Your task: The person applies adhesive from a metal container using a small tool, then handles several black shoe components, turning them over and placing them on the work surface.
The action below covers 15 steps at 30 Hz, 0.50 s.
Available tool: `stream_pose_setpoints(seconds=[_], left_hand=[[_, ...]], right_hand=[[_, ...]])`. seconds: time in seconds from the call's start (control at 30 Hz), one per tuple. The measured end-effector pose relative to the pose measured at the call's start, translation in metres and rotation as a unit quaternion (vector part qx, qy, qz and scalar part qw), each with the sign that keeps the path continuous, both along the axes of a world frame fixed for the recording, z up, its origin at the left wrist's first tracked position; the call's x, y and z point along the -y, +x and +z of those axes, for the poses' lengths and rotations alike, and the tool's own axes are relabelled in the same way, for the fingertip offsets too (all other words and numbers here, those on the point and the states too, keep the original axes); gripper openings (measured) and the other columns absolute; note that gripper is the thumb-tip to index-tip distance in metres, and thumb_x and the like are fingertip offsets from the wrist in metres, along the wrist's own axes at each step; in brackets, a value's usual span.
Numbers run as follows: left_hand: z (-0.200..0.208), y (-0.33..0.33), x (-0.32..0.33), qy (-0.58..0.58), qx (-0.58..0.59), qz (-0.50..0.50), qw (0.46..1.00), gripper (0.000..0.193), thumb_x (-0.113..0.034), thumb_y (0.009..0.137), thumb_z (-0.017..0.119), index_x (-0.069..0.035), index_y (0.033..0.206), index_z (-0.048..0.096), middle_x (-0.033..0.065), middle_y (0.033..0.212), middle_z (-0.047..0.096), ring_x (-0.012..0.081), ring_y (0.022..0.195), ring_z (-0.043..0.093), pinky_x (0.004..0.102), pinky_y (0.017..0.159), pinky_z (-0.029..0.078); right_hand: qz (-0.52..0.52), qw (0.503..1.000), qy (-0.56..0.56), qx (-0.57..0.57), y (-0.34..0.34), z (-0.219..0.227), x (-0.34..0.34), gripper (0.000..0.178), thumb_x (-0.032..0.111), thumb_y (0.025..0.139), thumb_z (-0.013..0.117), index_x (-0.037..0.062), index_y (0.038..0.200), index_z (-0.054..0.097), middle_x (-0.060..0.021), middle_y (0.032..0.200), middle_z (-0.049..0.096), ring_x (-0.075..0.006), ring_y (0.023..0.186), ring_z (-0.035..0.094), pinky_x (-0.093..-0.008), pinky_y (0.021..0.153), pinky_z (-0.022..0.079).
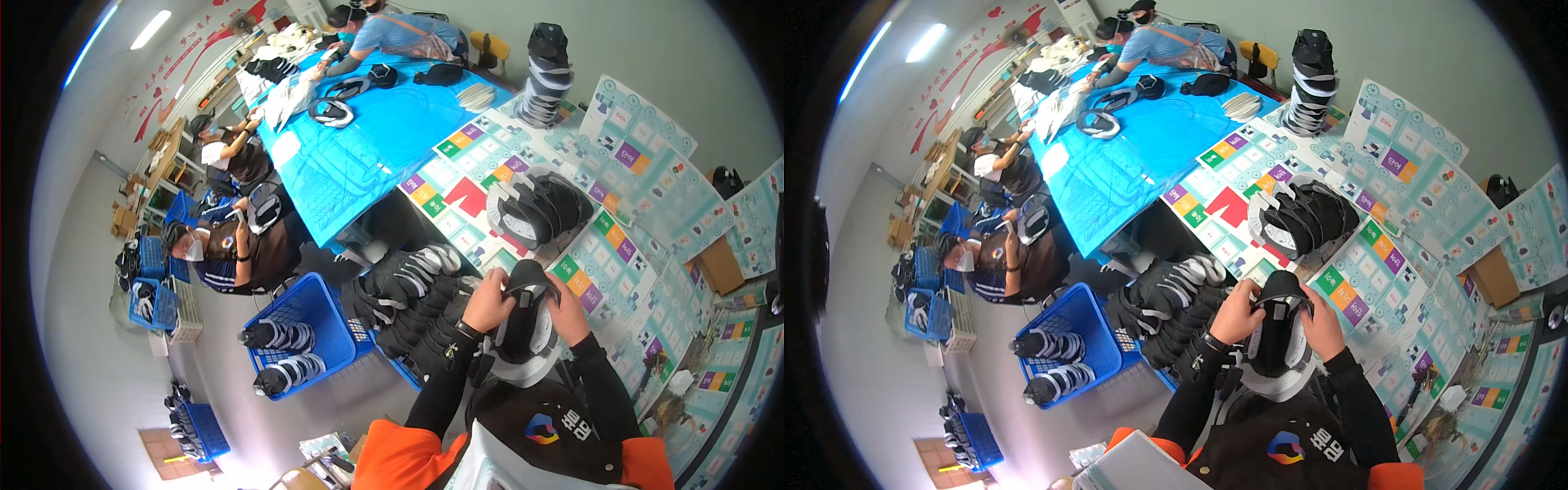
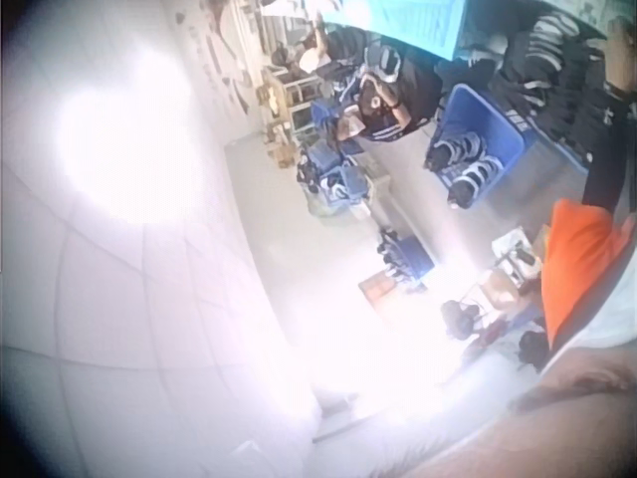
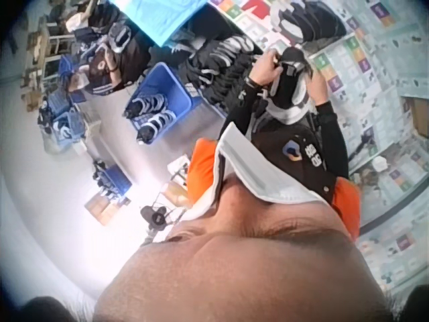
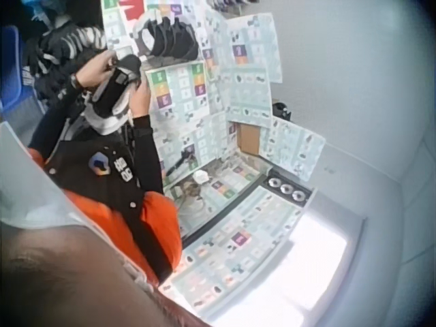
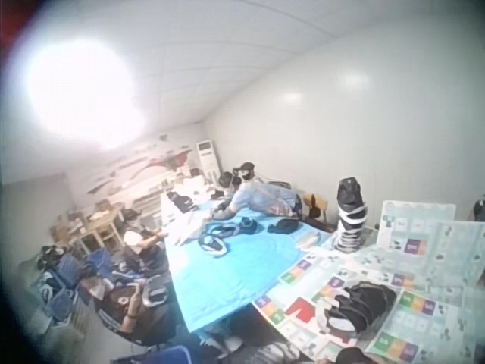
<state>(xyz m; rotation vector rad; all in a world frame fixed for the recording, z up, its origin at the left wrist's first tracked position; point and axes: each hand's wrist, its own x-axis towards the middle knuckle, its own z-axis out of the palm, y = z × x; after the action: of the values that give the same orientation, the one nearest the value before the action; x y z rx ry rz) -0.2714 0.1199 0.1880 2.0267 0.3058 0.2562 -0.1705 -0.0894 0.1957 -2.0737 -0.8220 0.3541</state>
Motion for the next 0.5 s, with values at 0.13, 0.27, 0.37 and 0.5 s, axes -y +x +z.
stream_pose_setpoints(seconds=[0.13, 0.27, 0.37, 0.5], left_hand=[[0.037, -0.016, 0.026, 0.071, 0.027, 0.003, 0.997, 0.043, -0.030, 0.090, 0.073, -0.011, 0.128, 0.063, 0.0129, 0.121, 0.062, 0.0310, 0.087, 0.068, 0.0380, 0.075, 0.054], [0.030, -0.024, 0.051, 0.141, 0.075, 0.023, 0.987, 0.030, -0.027, 0.089, 0.075, -0.011, 0.115, 0.075, 0.0117, 0.114, 0.065, 0.0297, 0.089, 0.068, 0.0376, 0.076, 0.055], [0.032, -0.037, 0.086, 0.054, 0.060, 0.044, 0.996, 0.033, -0.028, 0.088, 0.076, -0.011, 0.116, 0.074, 0.0106, 0.112, 0.067, 0.0286, 0.097, 0.067, 0.0373, 0.083, 0.054], [0.010, -0.048, 0.126, 0.078, 0.089, 0.085, 0.989, 0.022, -0.017, 0.090, 0.075, -0.010, 0.110, 0.078, 0.0072, 0.107, 0.067, 0.0195, 0.086, 0.067, 0.0314, 0.076, 0.054]], right_hand=[[-0.006, 1.000, 0.009, -0.008, 0.004, 0.003, 0.014, 0.045, 0.005, 0.092, 0.062, 0.0044, 0.135, 0.054, -0.0251, 0.122, 0.065, -0.0440, 0.113, 0.061, -0.0432, 0.094, 0.050], [0.031, 0.998, 0.042, -0.032, 0.007, 0.004, 0.043, 0.042, 0.002, 0.090, 0.063, 0.0046, 0.131, 0.058, -0.0224, 0.122, 0.065, -0.0424, 0.112, 0.062, -0.0426, 0.091, 0.051], [0.045, 0.996, 0.080, 0.012, 0.002, 0.007, 0.071, 0.041, 0.001, 0.089, 0.064, 0.0051, 0.130, 0.060, -0.0204, 0.122, 0.064, -0.0408, 0.112, 0.061, -0.0415, 0.090, 0.051], [0.057, 0.993, 0.099, -0.039, -0.004, 0.004, 0.106, 0.040, 0.004, 0.088, 0.068, 0.0055, 0.128, 0.061, -0.0166, 0.117, 0.062, -0.0383, 0.110, 0.060, -0.0396, 0.092, 0.050]])
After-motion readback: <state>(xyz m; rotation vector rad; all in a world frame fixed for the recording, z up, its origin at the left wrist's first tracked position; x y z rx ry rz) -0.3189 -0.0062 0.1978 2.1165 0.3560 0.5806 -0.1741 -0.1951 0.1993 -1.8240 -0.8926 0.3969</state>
